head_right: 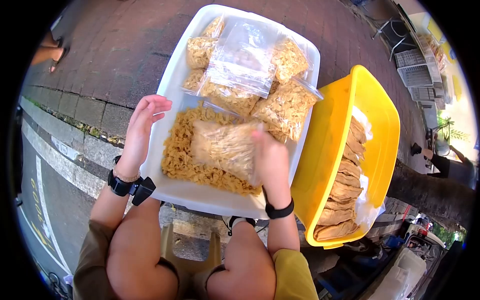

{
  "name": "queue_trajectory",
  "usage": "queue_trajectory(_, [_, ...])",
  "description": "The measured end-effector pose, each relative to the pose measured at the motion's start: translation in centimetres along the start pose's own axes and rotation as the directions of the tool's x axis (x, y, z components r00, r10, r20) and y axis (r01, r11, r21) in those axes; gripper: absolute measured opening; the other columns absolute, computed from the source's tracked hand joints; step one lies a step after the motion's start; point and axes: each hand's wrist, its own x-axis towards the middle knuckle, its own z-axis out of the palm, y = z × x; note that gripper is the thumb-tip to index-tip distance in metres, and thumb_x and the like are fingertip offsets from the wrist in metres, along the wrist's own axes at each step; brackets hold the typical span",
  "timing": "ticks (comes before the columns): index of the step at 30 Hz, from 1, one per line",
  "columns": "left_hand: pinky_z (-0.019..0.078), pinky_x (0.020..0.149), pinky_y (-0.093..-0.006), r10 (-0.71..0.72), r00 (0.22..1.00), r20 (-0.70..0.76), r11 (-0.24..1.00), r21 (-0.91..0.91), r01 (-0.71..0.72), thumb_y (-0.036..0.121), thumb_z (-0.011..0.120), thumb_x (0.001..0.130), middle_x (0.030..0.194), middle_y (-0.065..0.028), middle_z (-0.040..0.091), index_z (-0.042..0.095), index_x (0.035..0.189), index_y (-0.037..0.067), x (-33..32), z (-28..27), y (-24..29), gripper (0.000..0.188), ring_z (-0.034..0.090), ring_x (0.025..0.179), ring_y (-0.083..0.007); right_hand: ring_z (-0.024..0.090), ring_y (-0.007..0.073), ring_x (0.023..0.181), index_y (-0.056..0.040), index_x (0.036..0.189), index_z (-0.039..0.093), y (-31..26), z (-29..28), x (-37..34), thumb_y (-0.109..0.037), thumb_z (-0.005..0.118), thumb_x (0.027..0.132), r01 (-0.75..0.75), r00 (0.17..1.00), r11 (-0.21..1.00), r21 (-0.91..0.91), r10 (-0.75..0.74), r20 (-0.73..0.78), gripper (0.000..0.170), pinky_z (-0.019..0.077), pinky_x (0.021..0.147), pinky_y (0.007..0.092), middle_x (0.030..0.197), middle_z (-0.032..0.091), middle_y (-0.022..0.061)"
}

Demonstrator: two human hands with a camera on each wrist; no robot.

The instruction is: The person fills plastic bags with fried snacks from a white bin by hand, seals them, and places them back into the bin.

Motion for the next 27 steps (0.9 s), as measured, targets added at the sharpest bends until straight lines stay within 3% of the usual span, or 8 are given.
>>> queue_trajectory(1, [0.0357,0.099,-0.0314,0.003,1.000,0.018,1.000,0.012,-0.003,0.027,0.042,0.101,0.114,-0.0041,0.062,0.056,0.115,0.009,0.0,0.0,-0.1,0.027,0.054,0.112,-0.0136,0.064,0.0345,0.058,-0.0064,0.091,0.065,-0.1,1.3,0.2,-0.025,0.057,0.096,-0.069,0.997,0.891,-0.449,0.051,-0.051,0.021,0.0504,0.053,0.0419,0.063,0.064,0.0139])
queue_trajectory(5, [0.0392,0.090,-0.0254,-0.011,0.968,0.252,0.995,0.095,-0.013,0.021,0.052,0.098,0.106,-0.0012,0.061,0.055,0.118,0.009,-0.5,0.8,-1.7,0.023,0.055,0.103,-0.0094,0.060,0.0347,0.051,-0.0040,0.080,0.063,-0.8,3.9,0.7,-0.034,0.058,0.095,-0.066,0.997,0.843,-0.534,0.035,-0.068,0.034,0.0465,0.048,0.0443,0.054,0.057,0.0167])
queue_trajectory(7, [0.0420,0.083,-0.0241,-0.066,0.922,0.382,0.979,0.203,-0.014,0.019,0.056,0.097,0.101,-0.0007,0.060,0.053,0.121,0.009,-1.6,1.8,-1.7,0.026,0.057,0.095,-0.0090,0.059,0.0242,0.048,-0.0015,0.082,0.061,-0.8,2.5,0.8,-0.032,0.058,0.096,-0.234,0.971,0.938,-0.255,0.240,-0.008,0.034,0.0448,0.049,0.0401,0.051,0.053,0.0122])
queue_trajectory(9, [0.0441,0.069,-0.0251,-0.332,0.776,0.537,0.879,0.474,0.048,0.017,0.061,0.095,0.089,-0.0015,0.056,0.047,0.129,0.007,-2.5,3.3,-0.4,0.038,0.056,0.078,-0.0108,0.057,0.0189,0.050,-0.0004,0.082,0.060,-0.6,2.6,0.7,-0.030,0.058,0.097,-0.272,0.954,0.961,-0.047,0.276,0.118,0.033,0.0447,0.051,0.0379,0.053,0.051,0.0101])
queue_trajectory(11, [0.0441,0.067,-0.0270,-0.315,0.764,0.563,0.892,0.450,0.036,0.018,0.061,0.095,0.086,-0.0024,0.055,0.044,0.133,0.008,-3.2,4.3,-2.3,0.043,0.054,0.073,-0.0121,0.051,0.0074,0.063,-0.0001,0.089,0.058,-1.0,2.5,0.6,-0.022,0.057,0.098,-0.339,0.914,0.915,0.218,0.265,0.307,0.024,0.0462,0.060,0.0299,0.066,0.052,0.0031])
queue_trajectory(14, [0.0445,0.066,-0.0290,-0.251,0.788,0.562,0.896,0.442,-0.030,0.019,0.061,0.095,0.080,-0.0048,0.053,0.039,0.138,0.008,-3.2,4.8,-5.8,0.049,0.054,0.071,-0.0139,0.054,0.0077,0.070,-0.0017,0.098,0.057,0.2,3.4,0.0,-0.019,0.055,0.099,-0.442,0.866,0.727,0.526,0.193,0.462,0.018,0.0480,0.065,0.0265,0.077,0.056,0.0009])
queue_trajectory(23, [0.0457,0.059,-0.0235,-0.307,0.862,0.403,0.943,0.249,0.220,0.022,0.058,0.097,0.079,-0.0004,0.056,0.050,0.109,0.006,-3.9,5.2,-8.3,0.021,0.056,0.066,-0.0078,0.062,0.0085,0.080,-0.0026,0.096,0.060,2.0,5.3,0.1,-0.010,0.056,0.097,-0.532,0.828,0.607,0.590,0.226,0.513,0.008,0.0512,0.071,0.0237,0.087,0.062,-0.0001])
queue_trajectory(27, [0.0451,0.059,-0.0230,-0.389,0.776,0.496,0.914,0.312,0.259,0.028,0.058,0.098,0.074,0.0003,0.058,0.055,0.093,0.005,-3.2,5.4,-7.1,0.024,0.055,0.066,-0.0065,0.061,0.0073,0.078,-0.0024,0.092,0.062,2.1,5.7,0.3,-0.009,0.063,0.092,-0.484,0.841,0.661,0.574,0.168,0.515,0.006,0.0504,0.073,0.0237,0.083,0.064,-0.0011])
